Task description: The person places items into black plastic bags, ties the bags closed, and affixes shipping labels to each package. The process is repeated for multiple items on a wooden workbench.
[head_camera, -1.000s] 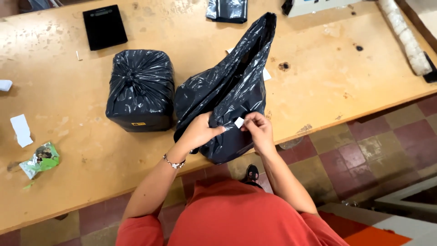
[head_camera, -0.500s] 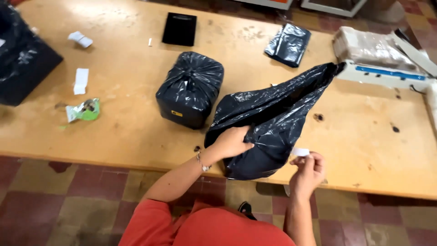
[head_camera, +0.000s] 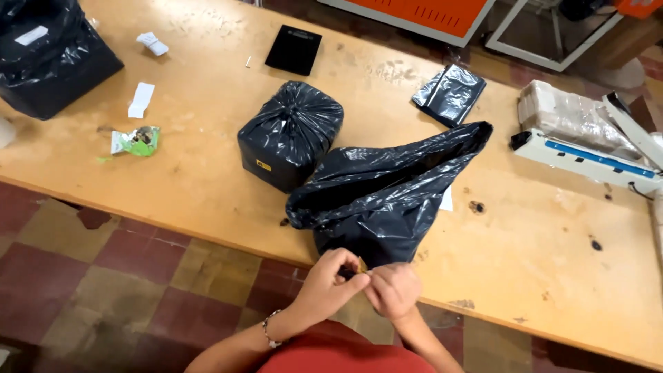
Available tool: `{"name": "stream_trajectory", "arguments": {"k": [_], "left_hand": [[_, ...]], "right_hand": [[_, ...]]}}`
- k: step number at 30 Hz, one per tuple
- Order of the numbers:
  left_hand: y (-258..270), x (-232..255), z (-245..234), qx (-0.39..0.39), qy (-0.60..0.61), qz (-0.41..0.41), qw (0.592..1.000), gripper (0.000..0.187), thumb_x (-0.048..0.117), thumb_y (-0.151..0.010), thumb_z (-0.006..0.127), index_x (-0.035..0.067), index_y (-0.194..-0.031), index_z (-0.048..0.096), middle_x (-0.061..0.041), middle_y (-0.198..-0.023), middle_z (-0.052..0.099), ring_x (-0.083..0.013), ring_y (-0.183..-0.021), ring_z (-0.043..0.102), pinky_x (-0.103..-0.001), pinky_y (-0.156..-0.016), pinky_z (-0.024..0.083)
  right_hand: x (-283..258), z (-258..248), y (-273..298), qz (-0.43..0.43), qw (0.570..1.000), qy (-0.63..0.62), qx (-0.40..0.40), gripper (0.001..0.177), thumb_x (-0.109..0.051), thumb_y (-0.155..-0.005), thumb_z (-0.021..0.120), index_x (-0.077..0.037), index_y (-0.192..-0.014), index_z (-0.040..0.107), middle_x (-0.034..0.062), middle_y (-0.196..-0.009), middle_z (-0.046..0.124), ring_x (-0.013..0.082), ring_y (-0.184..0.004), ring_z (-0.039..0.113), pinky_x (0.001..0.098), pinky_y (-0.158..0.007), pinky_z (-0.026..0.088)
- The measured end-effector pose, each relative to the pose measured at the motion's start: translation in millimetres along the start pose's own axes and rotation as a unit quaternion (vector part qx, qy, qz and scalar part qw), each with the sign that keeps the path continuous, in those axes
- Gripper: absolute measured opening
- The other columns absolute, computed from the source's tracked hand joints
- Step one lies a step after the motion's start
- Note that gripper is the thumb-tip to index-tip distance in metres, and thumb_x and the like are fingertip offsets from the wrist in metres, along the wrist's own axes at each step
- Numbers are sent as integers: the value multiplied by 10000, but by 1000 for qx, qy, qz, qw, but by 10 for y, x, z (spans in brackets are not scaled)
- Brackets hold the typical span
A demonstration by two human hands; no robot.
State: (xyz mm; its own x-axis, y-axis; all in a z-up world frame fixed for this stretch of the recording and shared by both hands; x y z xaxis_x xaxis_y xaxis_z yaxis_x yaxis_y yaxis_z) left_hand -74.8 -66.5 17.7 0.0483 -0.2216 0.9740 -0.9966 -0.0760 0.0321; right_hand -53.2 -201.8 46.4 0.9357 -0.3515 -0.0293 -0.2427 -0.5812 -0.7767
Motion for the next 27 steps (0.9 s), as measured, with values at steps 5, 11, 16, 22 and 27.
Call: {"name": "stream_trajectory", "arguments": {"k": [5, 11, 16, 22, 27], "left_hand": [[182, -11, -37, 129, -11, 4, 992, 80, 132, -833, 661, 148, -795, 593, 33, -853, 634, -122, -822, 589, -274, -691, 460], [449, 247, 19, 182, -204, 210, 938, 81, 102, -851, 634, 125, -792, 583, -39, -977, 643, -279, -970, 544, -404, -844, 486], [568, 108, 458, 111, -395, 303, 860, 141, 265, -871, 631, 134, -829, 598, -22, -1020, 622, -304, -973, 543, -412, -596, 423], [674, -599, 844, 125, -421, 294, 849, 123, 372, -867, 664, 266, -815, 628, 47, -927, 584, -280, -1005, 597, -397, -564, 493], [649, -668, 862, 150, -415, 277, 853, 157, 389, -894, 673, 261, -813, 635, 64, -908, 577, -241, -979, 601, -375, -555, 497]], "right_hand": [[-105, -11, 189, -95, 993, -68, 26, 137, -222, -1005, 628, -92, -1028, 667, 79, -923, 685, 240, -720, 638, 372, -627, 423], [-46, 65, 614, -79, 989, -125, 5, 492, -598, -971, 582, -118, -967, 689, 57, -930, 666, 245, -752, 679, 368, -625, 479], [469, 448, 1306, 136, 966, -180, -125, 374, -449, -879, 740, -121, -1053, 691, 78, -983, 694, 247, -834, 684, 352, -724, 535], [369, 280, 1443, 178, 928, -299, -134, 99, -271, -894, 767, -176, -890, 740, 32, -761, 592, 287, -590, 606, 404, -549, 525], [428, 277, 1420, 205, 917, -323, -115, 56, -210, -868, 805, -190, -873, 753, 6, -721, 587, 267, -574, 619, 393, -526, 518]]}}
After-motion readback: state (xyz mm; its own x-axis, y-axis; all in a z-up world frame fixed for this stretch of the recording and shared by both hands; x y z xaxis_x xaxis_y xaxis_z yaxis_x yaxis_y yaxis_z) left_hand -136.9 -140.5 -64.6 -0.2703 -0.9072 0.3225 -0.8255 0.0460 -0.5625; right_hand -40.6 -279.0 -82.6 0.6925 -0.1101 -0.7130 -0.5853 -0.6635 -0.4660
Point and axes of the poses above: each hand's wrist, its own y-axis away from the middle knuckle, its own z-axis out of the palm, x = y × z, the point moved 8 cm from there along -y, towards the middle knuckle
